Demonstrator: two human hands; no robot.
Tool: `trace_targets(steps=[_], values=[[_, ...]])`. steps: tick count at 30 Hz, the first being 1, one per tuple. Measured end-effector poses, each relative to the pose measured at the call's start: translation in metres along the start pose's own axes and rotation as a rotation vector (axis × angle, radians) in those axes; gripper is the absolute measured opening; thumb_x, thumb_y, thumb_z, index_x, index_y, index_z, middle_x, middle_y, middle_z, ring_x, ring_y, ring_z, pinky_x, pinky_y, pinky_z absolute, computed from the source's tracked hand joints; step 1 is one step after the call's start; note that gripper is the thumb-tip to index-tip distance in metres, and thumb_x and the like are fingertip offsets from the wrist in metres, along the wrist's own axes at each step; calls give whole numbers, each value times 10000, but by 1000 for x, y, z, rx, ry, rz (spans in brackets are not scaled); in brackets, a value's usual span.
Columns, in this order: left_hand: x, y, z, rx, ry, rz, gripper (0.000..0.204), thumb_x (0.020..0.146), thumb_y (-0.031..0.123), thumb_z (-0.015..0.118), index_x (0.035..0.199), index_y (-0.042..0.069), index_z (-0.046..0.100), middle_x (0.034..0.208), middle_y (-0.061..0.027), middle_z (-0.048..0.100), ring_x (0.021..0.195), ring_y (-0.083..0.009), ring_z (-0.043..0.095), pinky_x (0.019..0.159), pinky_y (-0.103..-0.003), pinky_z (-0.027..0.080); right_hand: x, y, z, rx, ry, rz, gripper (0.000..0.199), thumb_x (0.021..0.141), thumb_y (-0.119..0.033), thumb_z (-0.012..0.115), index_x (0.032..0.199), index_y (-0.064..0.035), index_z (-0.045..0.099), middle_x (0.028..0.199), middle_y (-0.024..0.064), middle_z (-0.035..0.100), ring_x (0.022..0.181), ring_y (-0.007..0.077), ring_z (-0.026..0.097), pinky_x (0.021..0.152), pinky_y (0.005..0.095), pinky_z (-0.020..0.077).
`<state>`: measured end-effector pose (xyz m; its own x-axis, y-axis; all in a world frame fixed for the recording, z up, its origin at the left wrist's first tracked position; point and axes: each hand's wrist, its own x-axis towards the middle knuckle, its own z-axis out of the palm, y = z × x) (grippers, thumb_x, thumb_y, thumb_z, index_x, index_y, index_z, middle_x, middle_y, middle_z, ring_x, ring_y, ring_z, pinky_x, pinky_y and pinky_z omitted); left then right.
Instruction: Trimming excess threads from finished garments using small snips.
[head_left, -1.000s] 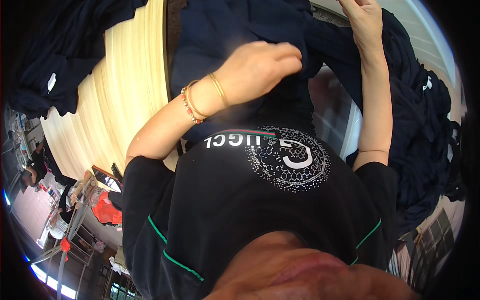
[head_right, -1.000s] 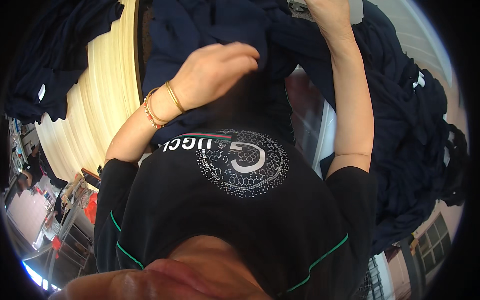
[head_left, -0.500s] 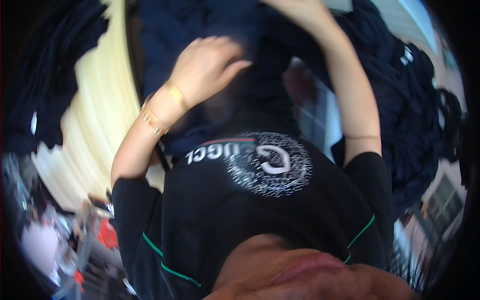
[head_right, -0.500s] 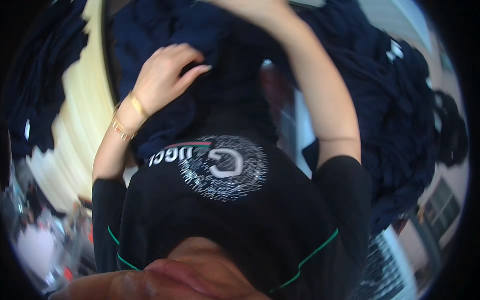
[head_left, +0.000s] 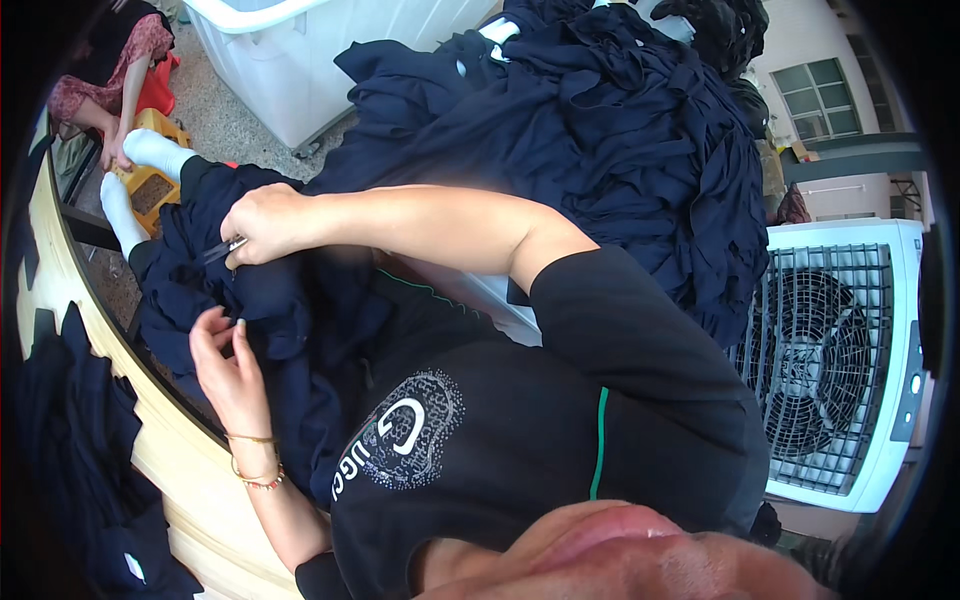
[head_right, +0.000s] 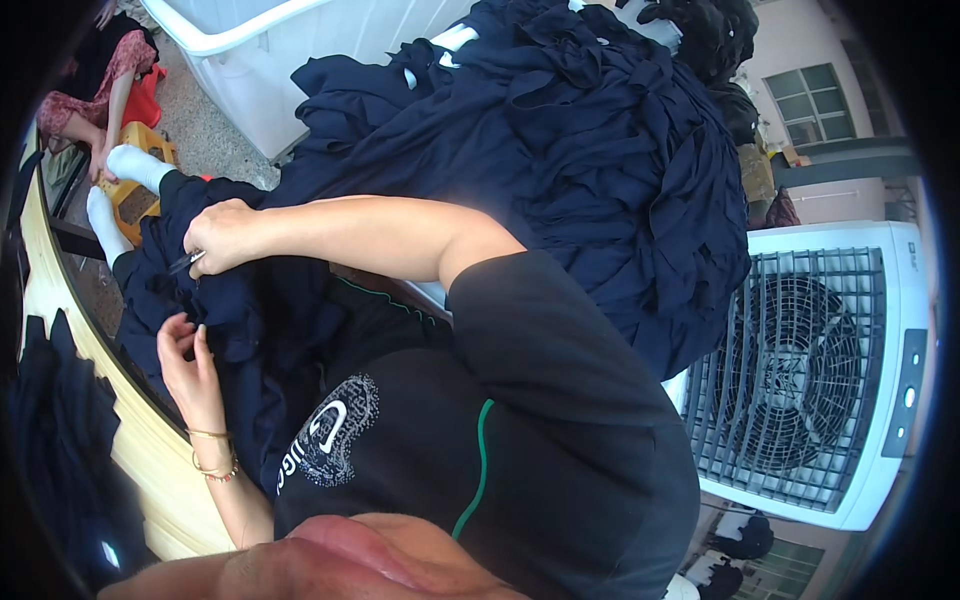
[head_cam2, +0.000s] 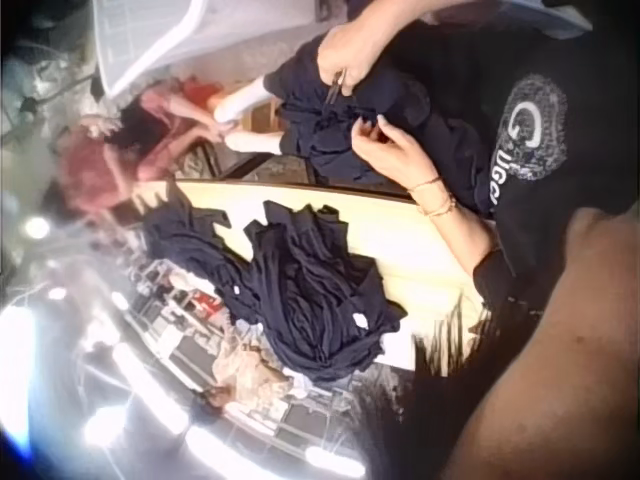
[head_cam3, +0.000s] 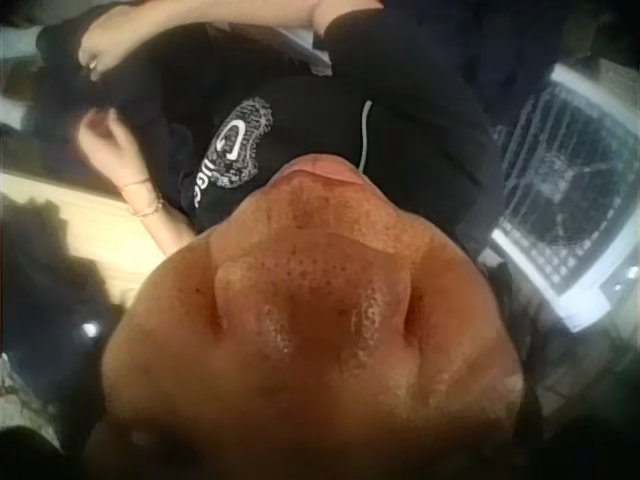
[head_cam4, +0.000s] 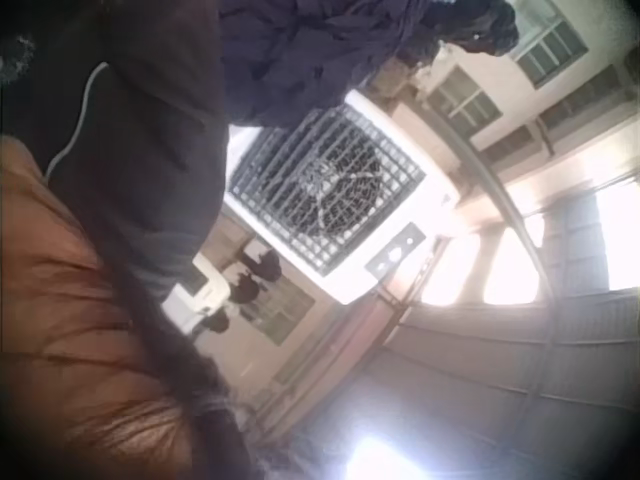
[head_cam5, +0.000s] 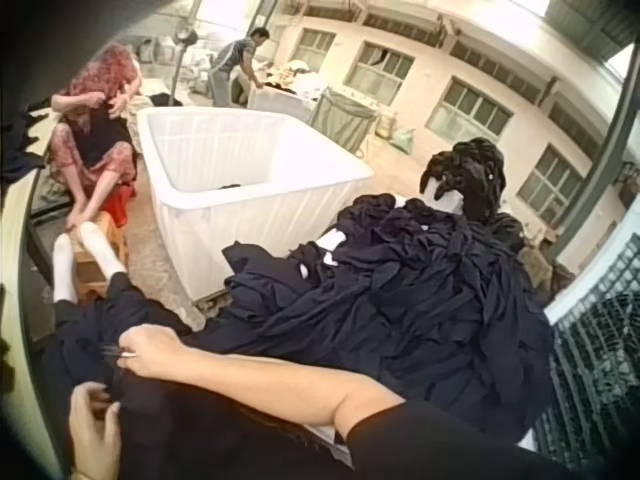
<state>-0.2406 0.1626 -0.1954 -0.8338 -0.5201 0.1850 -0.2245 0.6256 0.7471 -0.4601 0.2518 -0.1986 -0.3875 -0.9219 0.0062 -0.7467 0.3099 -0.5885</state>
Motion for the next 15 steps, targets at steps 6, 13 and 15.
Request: trace_targets(steps=[6,13,15], values=[[10,-23,-24,189,10,-202,590,953,299,712,1427,-6,536,1261,-234,664,1147,-350,659,971,-395,520,-3,-28,-61,674,120,-59,380,871,-282,807,1099,14,740,782,25,689,643,104,617,594,265,494],[27,-31,-24,20,83,-235,311,942,324,720,1034,30,760,840,-107,738,787,-234,695,723,-317,523,-34,22,-108,1272,59,28,119,819,-29,645,918,-3,583,783,66,581,600,83,491,596,207,393],[24,-26,-29,-26,3,-351,453,870,448,757,1048,32,744,913,-130,741,887,-313,719,821,-394,558,-27,27,-108,1214,-176,-75,106,771,-60,640,794,-14,548,693,49,471,629,140,438,614,265,379]])
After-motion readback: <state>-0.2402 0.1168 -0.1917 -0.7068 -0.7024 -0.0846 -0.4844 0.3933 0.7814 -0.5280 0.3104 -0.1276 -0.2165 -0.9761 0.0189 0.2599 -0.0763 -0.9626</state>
